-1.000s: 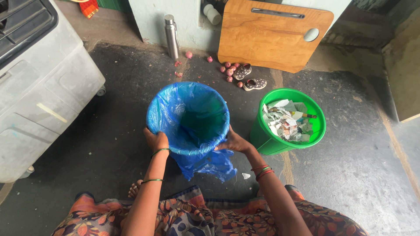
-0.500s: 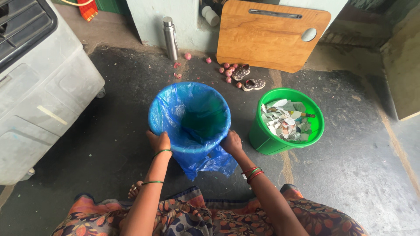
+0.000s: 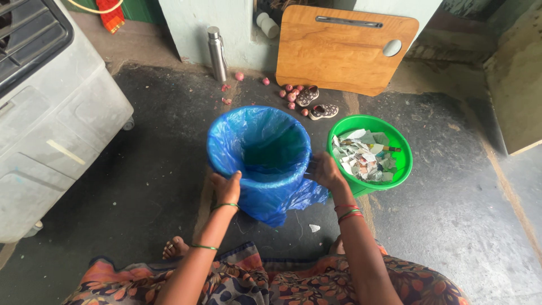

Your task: The person lines a green plastic bin with a blue plastic bag. They open the bag, place it over the bin, and repeatedly adjust and tuck the edges inside to fit the bag properly.

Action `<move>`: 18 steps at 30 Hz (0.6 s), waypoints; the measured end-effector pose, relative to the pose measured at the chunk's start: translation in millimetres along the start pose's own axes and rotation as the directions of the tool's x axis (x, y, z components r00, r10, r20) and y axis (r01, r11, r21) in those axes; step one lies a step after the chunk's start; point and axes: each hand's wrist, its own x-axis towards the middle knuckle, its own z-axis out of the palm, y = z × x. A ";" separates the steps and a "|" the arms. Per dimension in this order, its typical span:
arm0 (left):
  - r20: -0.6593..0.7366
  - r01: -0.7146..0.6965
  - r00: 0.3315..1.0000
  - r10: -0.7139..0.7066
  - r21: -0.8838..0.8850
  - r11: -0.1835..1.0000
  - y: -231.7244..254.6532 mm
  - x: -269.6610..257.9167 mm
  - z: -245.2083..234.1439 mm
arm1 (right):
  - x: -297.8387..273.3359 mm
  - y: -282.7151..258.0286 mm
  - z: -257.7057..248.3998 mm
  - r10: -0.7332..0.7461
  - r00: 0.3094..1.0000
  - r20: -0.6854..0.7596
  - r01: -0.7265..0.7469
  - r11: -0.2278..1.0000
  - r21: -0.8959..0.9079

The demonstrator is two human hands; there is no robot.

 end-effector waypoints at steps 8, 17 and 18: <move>-0.014 -0.086 0.996 0.086 -0.077 0.993 -57.6 -30.4 37.4 | 23.4 14.5 16.7 -0.339 0.871 -0.356 0.041 0.771 -0.635; -0.202 -0.023 0.979 0.012 -0.054 0.998 -28.4 13.0 3.3 | 44.9 27.8 -37.3 -0.571 0.652 -0.499 -0.062 0.616 -0.785; -0.215 -0.061 0.976 0.035 -0.113 0.992 -21.4 27.5 -9.0 | 41.0 26.4 -38.2 -0.569 0.659 -0.491 -0.058 0.613 -0.788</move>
